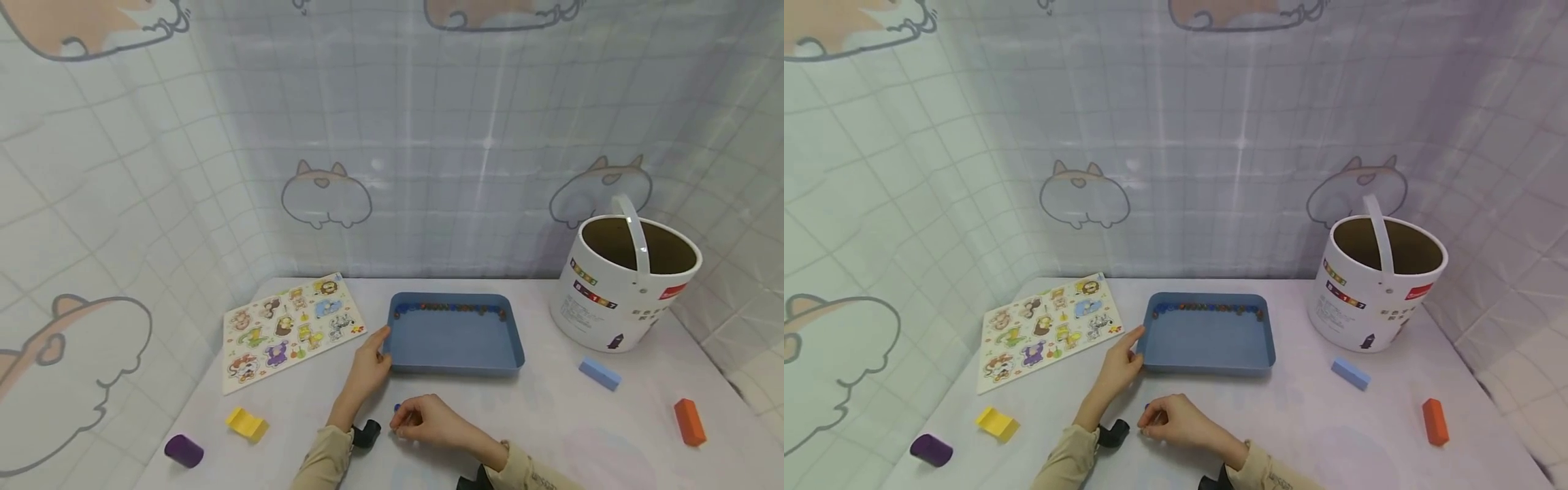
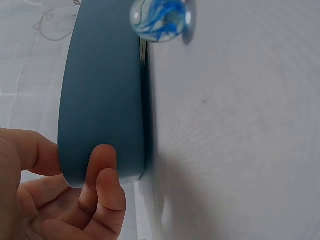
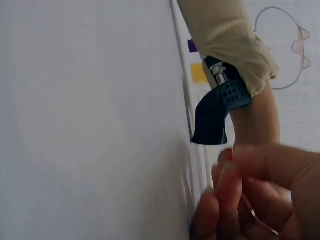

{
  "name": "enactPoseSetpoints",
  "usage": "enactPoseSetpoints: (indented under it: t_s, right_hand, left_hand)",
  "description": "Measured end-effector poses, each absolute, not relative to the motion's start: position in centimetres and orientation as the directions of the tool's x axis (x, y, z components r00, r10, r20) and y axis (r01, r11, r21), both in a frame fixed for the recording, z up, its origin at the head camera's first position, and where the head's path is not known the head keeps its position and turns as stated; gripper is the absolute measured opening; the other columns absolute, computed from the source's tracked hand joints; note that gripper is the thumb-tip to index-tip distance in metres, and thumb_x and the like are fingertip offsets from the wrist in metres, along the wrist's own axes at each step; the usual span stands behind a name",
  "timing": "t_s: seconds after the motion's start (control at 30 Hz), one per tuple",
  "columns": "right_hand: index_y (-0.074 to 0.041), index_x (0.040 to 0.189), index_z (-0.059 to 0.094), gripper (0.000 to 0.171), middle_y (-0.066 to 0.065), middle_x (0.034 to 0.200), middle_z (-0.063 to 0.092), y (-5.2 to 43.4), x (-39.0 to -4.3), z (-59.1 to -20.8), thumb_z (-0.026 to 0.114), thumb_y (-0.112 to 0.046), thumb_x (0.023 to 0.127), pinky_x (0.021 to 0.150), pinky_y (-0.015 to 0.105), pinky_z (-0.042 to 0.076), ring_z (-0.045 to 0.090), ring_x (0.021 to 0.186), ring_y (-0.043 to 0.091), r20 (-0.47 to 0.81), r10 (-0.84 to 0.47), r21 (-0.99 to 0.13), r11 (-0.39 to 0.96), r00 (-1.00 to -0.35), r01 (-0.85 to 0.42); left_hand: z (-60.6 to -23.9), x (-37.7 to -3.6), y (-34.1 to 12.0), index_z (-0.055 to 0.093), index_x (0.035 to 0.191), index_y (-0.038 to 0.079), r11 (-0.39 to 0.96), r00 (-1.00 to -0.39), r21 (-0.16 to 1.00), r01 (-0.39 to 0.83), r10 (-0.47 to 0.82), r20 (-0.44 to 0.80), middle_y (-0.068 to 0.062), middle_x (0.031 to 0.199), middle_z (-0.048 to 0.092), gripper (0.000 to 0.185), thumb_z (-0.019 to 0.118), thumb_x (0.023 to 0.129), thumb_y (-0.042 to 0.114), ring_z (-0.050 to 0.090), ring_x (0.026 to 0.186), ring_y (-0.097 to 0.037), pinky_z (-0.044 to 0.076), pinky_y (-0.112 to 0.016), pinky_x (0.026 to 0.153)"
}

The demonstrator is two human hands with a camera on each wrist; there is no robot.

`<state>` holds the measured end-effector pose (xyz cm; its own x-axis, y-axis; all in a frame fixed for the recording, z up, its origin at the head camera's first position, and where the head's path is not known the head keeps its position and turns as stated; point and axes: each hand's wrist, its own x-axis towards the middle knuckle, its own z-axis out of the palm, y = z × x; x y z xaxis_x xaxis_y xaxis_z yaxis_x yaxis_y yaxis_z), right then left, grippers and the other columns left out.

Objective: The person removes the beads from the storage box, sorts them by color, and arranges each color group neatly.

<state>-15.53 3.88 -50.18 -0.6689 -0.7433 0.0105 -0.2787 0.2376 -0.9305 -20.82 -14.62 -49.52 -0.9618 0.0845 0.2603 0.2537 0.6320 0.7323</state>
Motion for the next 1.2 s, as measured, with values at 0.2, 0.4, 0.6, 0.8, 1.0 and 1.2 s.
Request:
enactPoseSetpoints:
  t_s: [0.2, 0.4, 0.6, 0.8, 1.0, 1.2]
  right_hand:
    - [-0.011, 0.092, 0.073, 0.011, 0.003, 0.083, 0.07, 3.5, -15.1, -51.5, 0.069, -0.005, 0.084, 0.055, 0.013, 0.044, 0.046, 0.06, -0.009, 0.145, -0.712, -0.844, 0.273, -0.687, -0.461]
    - [-0.016, 0.09, 0.073, 0.013, -0.009, 0.077, 0.062, 2.9, -14.7, -51.9, 0.072, -0.006, 0.082, 0.056, 0.01, 0.041, 0.042, 0.061, -0.01, 0.201, -0.713, -0.738, 0.341, -0.672, -0.582]
    - [-0.01, 0.101, 0.072, 0.015, 0.002, 0.094, 0.071, 3.7, -15.7, -49.4, 0.07, -0.015, 0.086, 0.058, 0.016, 0.045, 0.051, 0.064, -0.006, 0.152, -0.678, -0.856, 0.273, -0.719, -0.438]
    - [-0.009, 0.111, 0.069, 0.027, 0.008, 0.099, 0.071, 4.9, -19.4, -44.7, 0.065, -0.026, 0.091, 0.057, 0.022, 0.046, 0.056, 0.064, 0.006, 0.157, -0.556, -0.897, 0.266, -0.816, -0.353]
    - [-0.009, 0.118, 0.066, 0.029, 0.015, 0.111, 0.067, 5.4, -25.1, -41.5, 0.061, -0.024, 0.094, 0.071, 0.028, 0.052, 0.062, 0.079, 0.011, 0.151, -0.489, -0.919, 0.251, -0.859, -0.305]
    - [-0.007, 0.124, 0.064, 0.033, 0.015, 0.114, 0.067, 4.7, -30.4, -41.2, 0.059, -0.025, 0.095, 0.079, 0.035, 0.053, 0.063, 0.087, 0.025, 0.059, -0.449, -0.918, 0.326, -0.892, -0.224]
  left_hand:
    - [-49.6, -20.8, -14.6, 0.049, 0.137, -0.005, 0.639, -0.962, 0.727, 0.251, 0.079, 0.263, -0.018, 0.144, 0.051, 0.058, 0.054, 0.079, -0.003, 0.037, 0.054, -0.001, 0.038, -0.017, 0.052]
    - [-49.5, -20.8, -14.6, 0.05, 0.137, -0.004, 0.643, -0.964, 0.727, 0.242, 0.073, 0.257, -0.018, 0.143, 0.051, 0.059, 0.055, 0.079, -0.003, 0.038, 0.053, 0.0, 0.038, -0.017, 0.052]
    - [-49.6, -21.0, -14.6, 0.05, 0.137, -0.006, 0.641, -0.955, 0.717, 0.272, 0.089, 0.283, -0.02, 0.142, 0.051, 0.057, 0.054, 0.079, -0.004, 0.038, 0.052, 0.001, 0.038, -0.017, 0.051]
    - [-49.6, -20.9, -14.6, 0.05, 0.137, -0.005, 0.628, -0.961, 0.735, 0.254, 0.078, 0.265, -0.019, 0.144, 0.05, 0.059, 0.055, 0.079, -0.003, 0.04, 0.052, 0.001, 0.039, -0.018, 0.05]
    - [-49.6, -20.8, -14.6, 0.049, 0.137, -0.005, 0.613, -0.967, 0.752, 0.24, 0.08, 0.243, -0.019, 0.144, 0.05, 0.059, 0.054, 0.079, -0.004, 0.039, 0.052, -0.001, 0.039, -0.017, 0.05]
    - [-49.4, -20.8, -14.5, 0.048, 0.138, -0.004, 0.613, -0.97, 0.756, 0.23, 0.08, 0.23, -0.018, 0.145, 0.049, 0.059, 0.054, 0.079, -0.004, 0.04, 0.053, -0.001, 0.04, -0.017, 0.051]
